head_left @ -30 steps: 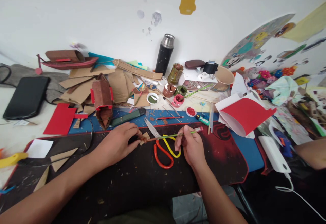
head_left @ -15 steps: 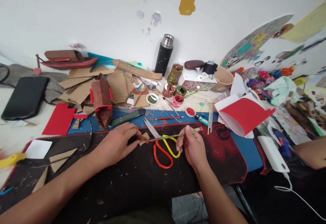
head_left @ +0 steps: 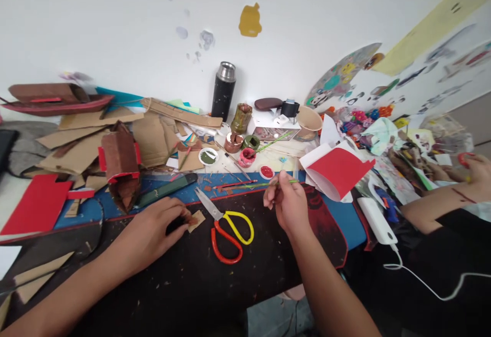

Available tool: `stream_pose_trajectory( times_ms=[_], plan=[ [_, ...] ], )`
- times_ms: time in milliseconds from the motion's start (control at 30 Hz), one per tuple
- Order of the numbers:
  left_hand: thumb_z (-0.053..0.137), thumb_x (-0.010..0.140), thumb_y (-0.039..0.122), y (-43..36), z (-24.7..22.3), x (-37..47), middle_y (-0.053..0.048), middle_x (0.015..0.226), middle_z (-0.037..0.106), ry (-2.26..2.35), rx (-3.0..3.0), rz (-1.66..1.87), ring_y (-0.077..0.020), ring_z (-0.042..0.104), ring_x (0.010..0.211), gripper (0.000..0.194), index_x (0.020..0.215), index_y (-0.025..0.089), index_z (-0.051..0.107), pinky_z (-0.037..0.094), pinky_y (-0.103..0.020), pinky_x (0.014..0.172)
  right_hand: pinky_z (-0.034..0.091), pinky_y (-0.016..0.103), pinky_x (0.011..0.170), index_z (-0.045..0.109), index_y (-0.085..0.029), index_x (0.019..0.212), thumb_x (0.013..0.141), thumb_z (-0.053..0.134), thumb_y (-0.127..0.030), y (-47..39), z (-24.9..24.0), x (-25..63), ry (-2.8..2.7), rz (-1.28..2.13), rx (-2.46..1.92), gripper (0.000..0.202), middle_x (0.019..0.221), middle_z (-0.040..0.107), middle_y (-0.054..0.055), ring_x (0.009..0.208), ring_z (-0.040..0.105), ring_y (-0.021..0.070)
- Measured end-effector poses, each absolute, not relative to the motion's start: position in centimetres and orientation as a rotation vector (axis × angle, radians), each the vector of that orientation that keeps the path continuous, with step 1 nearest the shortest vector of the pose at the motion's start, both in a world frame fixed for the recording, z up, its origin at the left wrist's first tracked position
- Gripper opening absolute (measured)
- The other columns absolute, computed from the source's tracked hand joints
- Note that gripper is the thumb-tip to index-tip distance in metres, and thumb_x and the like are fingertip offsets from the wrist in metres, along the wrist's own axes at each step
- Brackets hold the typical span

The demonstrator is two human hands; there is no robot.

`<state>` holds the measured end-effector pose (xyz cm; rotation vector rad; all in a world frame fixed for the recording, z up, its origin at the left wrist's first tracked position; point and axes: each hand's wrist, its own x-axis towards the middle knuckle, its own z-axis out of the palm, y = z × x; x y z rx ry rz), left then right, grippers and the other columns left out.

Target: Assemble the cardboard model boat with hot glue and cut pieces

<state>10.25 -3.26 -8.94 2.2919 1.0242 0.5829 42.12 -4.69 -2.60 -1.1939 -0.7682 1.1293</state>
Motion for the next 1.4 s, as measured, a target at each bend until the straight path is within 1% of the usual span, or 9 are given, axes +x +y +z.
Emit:
stream_pose_trajectory(
  times_ms=[233,500,633,800,933,1100,1233,1300,1400],
  plan=[
    [0.061,0.102,0.039,-3.3,-9.5,10.0,-0.005,0.103,0.075,1.019,2.302,0.6,-0.0255,0.071,0.099,0.018,0.099,0.027,0.073,0.056,-0.034,0.09,0.037,0.021,0.035,0.061,-0.02,0.078,0.085,0.077,-0.075,-2.1,-0.3,43.8,-0.853,0.94,-1.223,0.057,0.05,0.058,-0.004,0.04,0.06,0.0141],
    [0.059,0.103,0.042,-3.2,-9.0,10.3,-0.004,0.1,0.076,0.989,2.305,0.65,-0.0237,0.074,0.095,0.021,0.098,0.027,0.074,0.057,-0.031,0.084,0.042,0.023,0.042,0.064,-0.022,0.081,0.096,0.063,-0.074,2.0,1.0,44.2,-1.166,0.662,-1.346,0.054,0.053,0.062,-0.002,0.042,0.06,0.0135],
    [0.059,0.103,0.04,-3.2,-9.0,10.2,-0.003,0.1,0.076,0.977,2.315,0.665,-0.0229,0.074,0.094,0.02,0.097,0.028,0.074,0.057,-0.031,0.085,0.042,0.024,0.045,0.064,-0.022,0.083,0.103,0.055,-0.068,4.2,1.1,43.8,-1.301,0.536,-1.381,0.051,0.054,0.063,-0.002,0.046,0.06,0.0139],
    [0.059,0.103,0.037,-3.3,-9.4,10.1,-0.003,0.102,0.076,0.984,2.32,0.682,-0.0228,0.073,0.097,0.018,0.097,0.028,0.073,0.056,-0.031,0.087,0.047,0.027,0.057,0.062,-0.023,0.081,0.109,0.048,-0.062,6.4,-0.1,43.2,-1.504,0.403,-1.507,0.05,0.061,0.067,-0.001,0.053,0.065,0.0157],
    [0.058,0.104,0.037,-3.4,-9.6,10.1,-0.004,0.102,0.076,0.986,2.31,0.668,-0.0234,0.073,0.096,0.019,0.098,0.027,0.073,0.056,-0.033,0.087,0.048,0.03,0.058,0.063,-0.024,0.083,0.109,0.048,-0.061,7.7,-1.4,42.9,-1.51,0.479,-1.53,0.047,0.063,0.068,0.0,0.053,0.067,0.0183],
    [0.057,0.104,0.037,-3.5,-9.3,10.2,-0.005,0.101,0.075,1.004,2.289,0.648,-0.0238,0.072,0.096,0.02,0.098,0.026,0.073,0.056,-0.034,0.088,0.047,0.029,0.053,0.062,-0.023,0.083,0.107,0.051,-0.055,8.0,-2.4,42.5,-1.533,0.633,-1.494,0.041,0.063,0.068,0.0,0.048,0.066,0.0175],
    [0.057,0.104,0.036,-3.6,-8.9,10.3,-0.005,0.102,0.075,1.013,2.275,0.628,-0.0239,0.071,0.097,0.021,0.098,0.025,0.074,0.056,-0.035,0.088,0.047,0.027,0.052,0.07,-0.022,0.106,0.102,0.064,-0.05,7.4,-2.8,42.4,-1.497,0.673,-1.506,0.029,0.065,0.07,-0.002,0.047,0.063,0.0156],
    [0.058,0.104,0.035,-3.6,-8.8,10.4,-0.005,0.103,0.075,1.021,2.271,0.613,-0.0243,0.071,0.098,0.02,0.099,0.025,0.075,0.056,-0.035,0.089,0.045,0.025,0.05,0.071,-0.022,0.118,0.098,0.069,-0.049,7.0,-2.9,42.6,-1.441,0.69,-1.525,0.034,0.064,0.071,-0.003,0.045,0.06,0.0143],
    [0.058,0.104,0.035,-3.6,-8.7,10.4,-0.005,0.104,0.076,1.02,2.27,0.616,-0.0248,0.071,0.1,0.02,0.099,0.026,0.075,0.056,-0.036,0.089,0.04,0.023,0.044,0.069,-0.022,0.127,0.095,0.073,-0.048,6.1,-2.9,42.8,-1.35,0.722,-1.517,0.042,0.063,0.071,-0.004,0.04,0.054,0.0124]
  ],
)
